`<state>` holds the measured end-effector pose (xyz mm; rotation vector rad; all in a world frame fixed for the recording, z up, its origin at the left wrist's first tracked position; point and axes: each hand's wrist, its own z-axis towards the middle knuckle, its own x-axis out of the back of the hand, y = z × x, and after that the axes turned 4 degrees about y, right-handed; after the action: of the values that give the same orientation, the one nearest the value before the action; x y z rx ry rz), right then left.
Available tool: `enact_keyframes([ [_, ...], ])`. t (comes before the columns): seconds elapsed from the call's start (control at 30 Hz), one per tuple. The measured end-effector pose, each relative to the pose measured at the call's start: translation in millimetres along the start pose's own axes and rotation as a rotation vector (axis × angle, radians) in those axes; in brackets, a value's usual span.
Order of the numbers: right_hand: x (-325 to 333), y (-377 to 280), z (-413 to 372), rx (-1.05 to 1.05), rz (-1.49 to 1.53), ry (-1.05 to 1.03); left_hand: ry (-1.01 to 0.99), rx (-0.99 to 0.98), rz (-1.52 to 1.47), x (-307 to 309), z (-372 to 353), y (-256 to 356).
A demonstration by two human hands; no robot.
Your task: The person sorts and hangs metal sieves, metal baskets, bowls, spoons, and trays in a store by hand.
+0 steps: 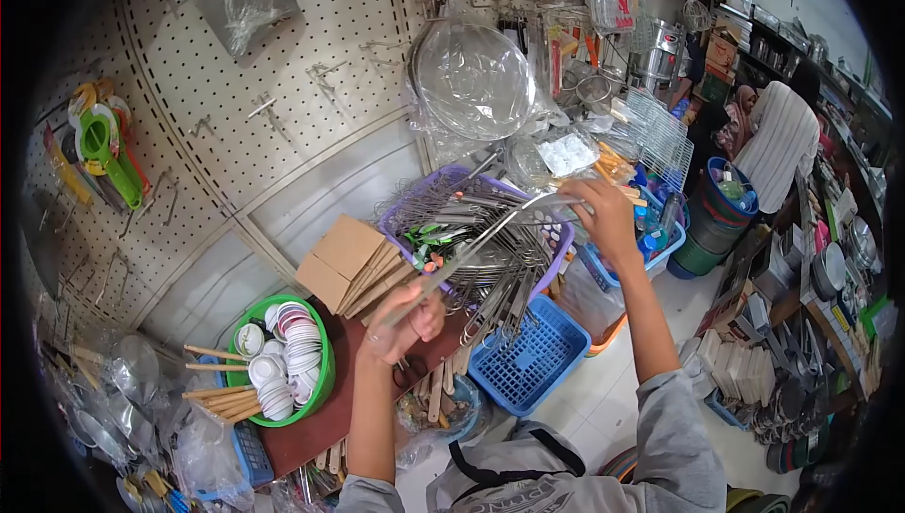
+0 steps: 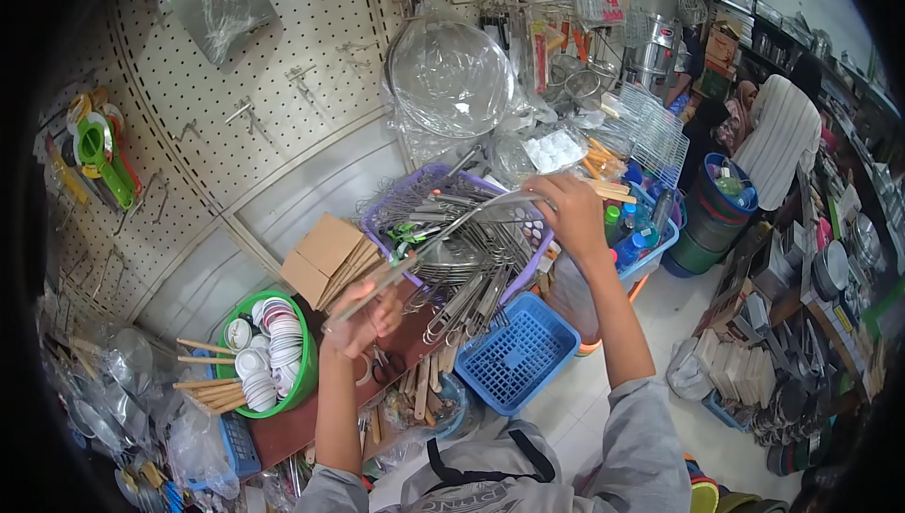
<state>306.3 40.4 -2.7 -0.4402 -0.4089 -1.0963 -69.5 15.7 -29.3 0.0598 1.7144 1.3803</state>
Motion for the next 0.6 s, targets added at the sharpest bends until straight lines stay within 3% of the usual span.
enact_keyframes([
  [0.13, 1.1, -17.2, 50.5, 0.138, -0.045, -0.214, 0.022, -0.141, -0.161, 28.8, -7.6, 14.3],
  [0.27, -12.4, -47.9, 105.6, 0.322, 0.039, -0.210, 0.105, -0.389, -0.136, 53.7, -17.4, 30.2],
  [0.37, -25.0, -81.0, 143.2, 0.321, -0.004, -0.408, 0.378, -0.430, -0.034, 62.9, -30.7, 38.2],
  [0.4, -31.2, -91.4, 152.6, 0.318, 0.010, -0.481, 0.303, -0.445, 0.068, 65.0, -36.5, 42.9],
  [0.5, -74.9, -113.0, 156.9, 0.330, 0.278, -0.584, 0.539, -0.431, 0.301, 54.7, -46.9, 29.2],
  [0.6, -115.5, -148.2, 144.8, 0.253, 0.544, -0.843, 0.560, -0.347, 0.342, 49.1, -65.6, 19.9],
])
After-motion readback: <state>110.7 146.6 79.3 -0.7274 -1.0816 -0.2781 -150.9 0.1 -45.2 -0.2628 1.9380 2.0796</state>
